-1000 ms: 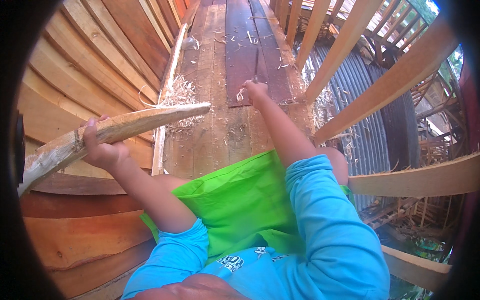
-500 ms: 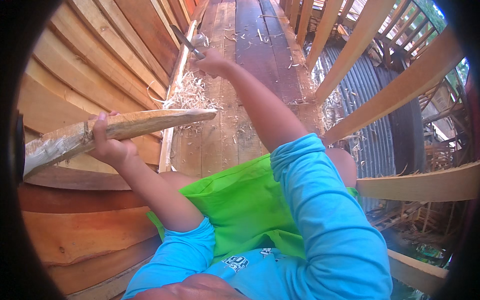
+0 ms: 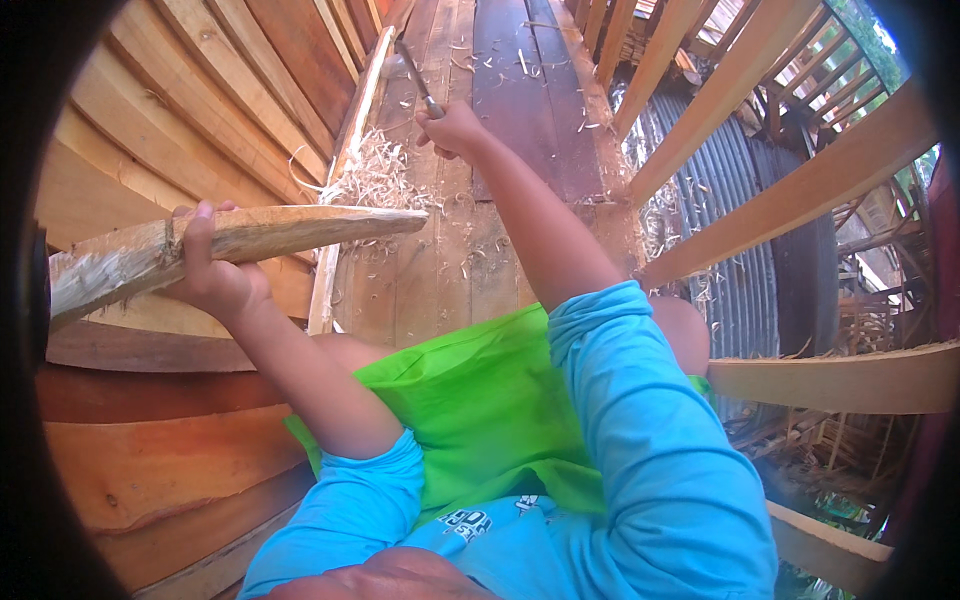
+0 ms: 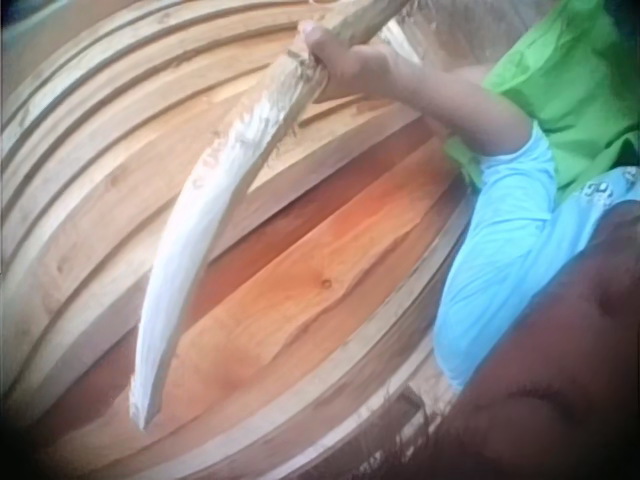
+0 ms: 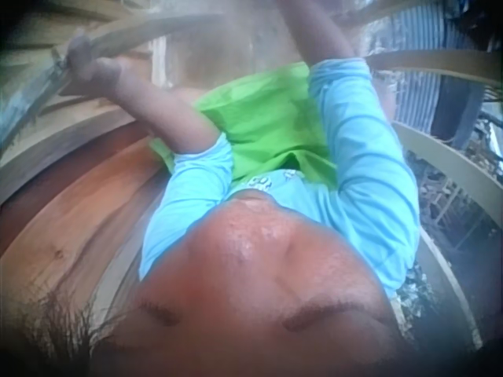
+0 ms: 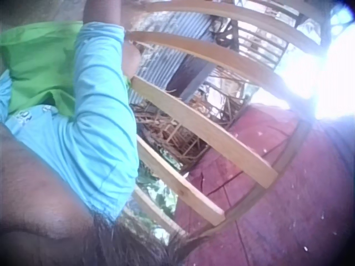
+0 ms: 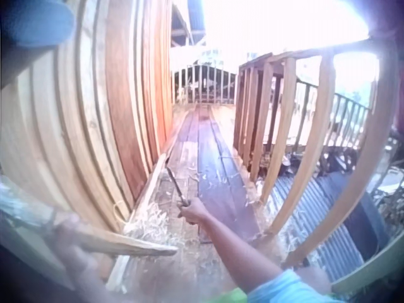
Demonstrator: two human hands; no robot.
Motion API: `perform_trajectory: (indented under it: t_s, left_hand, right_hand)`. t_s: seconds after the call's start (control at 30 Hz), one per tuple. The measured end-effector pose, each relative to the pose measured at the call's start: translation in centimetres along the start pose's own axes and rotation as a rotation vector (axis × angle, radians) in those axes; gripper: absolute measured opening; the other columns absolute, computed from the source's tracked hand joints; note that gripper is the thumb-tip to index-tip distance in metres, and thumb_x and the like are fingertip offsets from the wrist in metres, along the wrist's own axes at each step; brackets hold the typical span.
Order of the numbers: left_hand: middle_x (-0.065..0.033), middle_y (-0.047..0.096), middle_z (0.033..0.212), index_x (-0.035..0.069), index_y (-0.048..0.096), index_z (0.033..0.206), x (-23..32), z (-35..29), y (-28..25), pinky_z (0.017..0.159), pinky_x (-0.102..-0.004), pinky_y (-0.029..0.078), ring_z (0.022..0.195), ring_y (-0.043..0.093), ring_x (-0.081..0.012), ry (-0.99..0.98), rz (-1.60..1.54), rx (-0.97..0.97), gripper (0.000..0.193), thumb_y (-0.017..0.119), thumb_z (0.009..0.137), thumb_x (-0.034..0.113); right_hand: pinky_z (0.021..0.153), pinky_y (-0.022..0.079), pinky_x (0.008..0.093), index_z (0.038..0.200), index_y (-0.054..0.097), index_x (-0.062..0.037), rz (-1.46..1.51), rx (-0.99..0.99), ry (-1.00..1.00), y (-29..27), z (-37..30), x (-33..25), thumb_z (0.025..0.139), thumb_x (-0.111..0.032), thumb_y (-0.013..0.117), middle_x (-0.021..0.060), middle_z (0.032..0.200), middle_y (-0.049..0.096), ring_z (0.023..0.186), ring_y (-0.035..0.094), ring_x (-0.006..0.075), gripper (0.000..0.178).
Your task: The person carves a curved wooden piece using a knife, holding the wood with the left hand and shaving off thin layers with the right hand. Wood shavings accumulate on the floor as the person continues to shape the wood.
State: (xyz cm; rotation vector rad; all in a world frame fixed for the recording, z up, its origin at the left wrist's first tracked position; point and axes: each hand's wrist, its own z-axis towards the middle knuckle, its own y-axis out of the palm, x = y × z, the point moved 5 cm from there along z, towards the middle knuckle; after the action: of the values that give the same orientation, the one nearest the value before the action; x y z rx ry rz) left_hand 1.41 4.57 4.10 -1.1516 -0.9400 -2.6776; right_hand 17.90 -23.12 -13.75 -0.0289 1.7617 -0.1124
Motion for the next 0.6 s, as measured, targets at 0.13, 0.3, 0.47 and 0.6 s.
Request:
perform_trajectory:
  t_s: [0.13, 0.3, 0.47, 0.6]
  left_hand:
    - [-0.0073, 0.05, 0.083, 0.005, 0.042, 0.107, 0.2, -0.1, 0.5, 0.062, -0.0357, 0.053, 0.071, 0.054, -0.0195, 0.015, 0.013, -0.02, 0.046, 0.065, 0.068, -0.004]
    - [-0.0071, 0.051, 0.079, 0.002, 0.048, 0.094, -0.2, 0.1, 0.0, 0.064, -0.0354, 0.054, 0.069, 0.055, -0.0198, 0.008, 0.042, -0.013, 0.029, 0.064, 0.069, -0.003]
    - [-0.0071, 0.051, 0.079, 0.001, 0.05, 0.089, -0.6, -0.2, 0.5, 0.065, -0.035, 0.054, 0.07, 0.055, -0.0195, -0.028, 0.026, -0.056, 0.025, 0.065, 0.069, -0.001]
    - [-0.0073, 0.051, 0.08, 0.002, 0.051, 0.089, -0.2, -0.1, 0.4, 0.065, -0.0353, 0.053, 0.07, 0.055, -0.0199, -0.001, 0.045, -0.033, 0.025, 0.065, 0.069, 0.0]
  right_hand:
    - [0.074, 0.053, 0.039, 0.095, 0.07, -0.0037, -0.672, 0.283, -0.008, -4.5, 0.9, 3.4, 0.083, -0.038, 0.068, 0.0181, 0.087, 0.068, 0.084, 0.068, 0.0307, 0.036]
    - [0.078, 0.051, 0.0441, 0.09, 0.071, -0.008, -0.948, 0.345, 0.012, -7.2, -2.1, 11.3, 0.077, -0.035, 0.075, 0.0179, 0.089, 0.069, 0.088, 0.066, 0.0346, 0.03]
    - [0.078, 0.051, 0.0448, 0.096, 0.071, -0.0095, -0.948, 0.439, 0.029, -7.1, -3.1, 13.8, 0.077, -0.033, 0.075, 0.0196, 0.096, 0.068, 0.09, 0.065, 0.0372, 0.031]
    - [0.075, 0.053, 0.0425, 0.099, 0.068, -0.0016, -0.643, 0.637, 0.209, -6.5, -2.1, 13.7, 0.078, -0.026, 0.074, 0.0179, 0.093, 0.069, 0.089, 0.067, 0.0334, 0.033]
